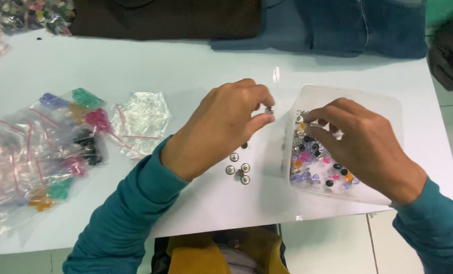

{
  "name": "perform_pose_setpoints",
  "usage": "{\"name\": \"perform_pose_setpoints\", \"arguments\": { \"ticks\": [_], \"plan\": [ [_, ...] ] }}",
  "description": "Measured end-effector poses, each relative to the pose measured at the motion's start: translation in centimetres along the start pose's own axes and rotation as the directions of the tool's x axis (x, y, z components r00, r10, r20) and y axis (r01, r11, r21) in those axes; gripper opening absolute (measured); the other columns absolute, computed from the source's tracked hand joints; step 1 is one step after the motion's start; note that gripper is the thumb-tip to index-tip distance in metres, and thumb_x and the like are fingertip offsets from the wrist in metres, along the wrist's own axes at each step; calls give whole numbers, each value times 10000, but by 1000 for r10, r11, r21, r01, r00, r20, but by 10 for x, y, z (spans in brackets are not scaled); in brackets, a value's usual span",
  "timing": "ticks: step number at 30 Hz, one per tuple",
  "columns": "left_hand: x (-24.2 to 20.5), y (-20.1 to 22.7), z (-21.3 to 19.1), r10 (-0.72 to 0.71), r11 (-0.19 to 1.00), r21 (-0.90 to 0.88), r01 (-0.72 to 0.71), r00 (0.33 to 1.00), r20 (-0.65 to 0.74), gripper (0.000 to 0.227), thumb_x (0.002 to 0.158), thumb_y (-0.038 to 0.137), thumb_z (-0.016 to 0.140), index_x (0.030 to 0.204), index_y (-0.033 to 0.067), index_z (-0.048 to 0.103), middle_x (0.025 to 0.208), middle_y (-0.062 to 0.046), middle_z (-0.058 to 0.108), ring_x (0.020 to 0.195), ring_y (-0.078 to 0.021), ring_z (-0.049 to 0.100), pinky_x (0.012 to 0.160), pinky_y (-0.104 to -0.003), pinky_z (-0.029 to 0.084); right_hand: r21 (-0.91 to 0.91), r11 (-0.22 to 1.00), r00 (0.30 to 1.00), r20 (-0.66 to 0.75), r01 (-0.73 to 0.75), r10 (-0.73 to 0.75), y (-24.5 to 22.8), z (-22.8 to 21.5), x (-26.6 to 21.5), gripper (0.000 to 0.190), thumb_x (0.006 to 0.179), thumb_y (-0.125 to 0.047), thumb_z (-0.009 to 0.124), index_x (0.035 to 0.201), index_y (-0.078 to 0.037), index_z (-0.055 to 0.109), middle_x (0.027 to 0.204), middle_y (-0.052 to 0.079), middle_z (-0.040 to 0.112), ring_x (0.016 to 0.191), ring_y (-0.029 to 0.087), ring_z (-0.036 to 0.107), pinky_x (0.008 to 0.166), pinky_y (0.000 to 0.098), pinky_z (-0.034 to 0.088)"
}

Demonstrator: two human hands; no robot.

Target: Sorting and bagging small buttons from a container into plastic bags

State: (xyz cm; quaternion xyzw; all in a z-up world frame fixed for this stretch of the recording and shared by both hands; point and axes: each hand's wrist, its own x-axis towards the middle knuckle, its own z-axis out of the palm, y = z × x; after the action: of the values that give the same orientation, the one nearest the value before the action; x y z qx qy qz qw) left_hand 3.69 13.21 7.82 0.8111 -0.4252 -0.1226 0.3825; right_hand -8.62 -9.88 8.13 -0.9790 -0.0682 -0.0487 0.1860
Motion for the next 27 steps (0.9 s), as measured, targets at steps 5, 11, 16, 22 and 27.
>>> {"name": "perform_pose_setpoints", "arguments": {
  "ticks": [5,11,16,22,27],
  "plan": [
    [-18,-50,24,-179,977,128,171,983,51,160,909,163,686,1020,55,726,981,-139,703,836,-366,677,690,-470,508,-30,981,982,18,190,-189,-34,27,24,152,935,-157,757,1051,-62,737,906,88,699,761,257,665,640,384,547],
    [-21,-108,74,-200,920,351,176,979,34,140,918,100,675,790,85,619,797,-130,622,626,-374,630,512,-475,482,-61,919,919,-50,388,-391,-49,50,36,157,943,-214,777,1066,-122,744,989,82,670,869,273,574,733,389,426],
    [-22,-118,89,-179,884,443,151,984,22,230,889,21,636,693,126,575,699,-81,573,532,-293,571,444,-415,445,-106,931,932,-69,349,-357,-52,66,38,125,953,-244,766,1069,-199,755,979,16,675,863,257,541,720,391,390],
    [-26,-106,69,-221,921,352,168,968,117,239,929,48,618,703,72,543,704,-123,570,561,-335,546,485,-469,405,-46,948,939,-127,315,-318,-37,40,32,218,962,-204,765,1164,-124,745,1056,63,682,873,262,547,729,387,384],
    [-12,-57,38,-174,943,298,151,984,50,280,959,116,550,1185,139,714,995,-130,684,848,-398,672,629,-544,495,-17,978,966,-154,206,-207,-12,-5,3,272,925,-99,777,1187,-33,745,1118,171,696,1027,315,631,903,447,528]
  ]
}}
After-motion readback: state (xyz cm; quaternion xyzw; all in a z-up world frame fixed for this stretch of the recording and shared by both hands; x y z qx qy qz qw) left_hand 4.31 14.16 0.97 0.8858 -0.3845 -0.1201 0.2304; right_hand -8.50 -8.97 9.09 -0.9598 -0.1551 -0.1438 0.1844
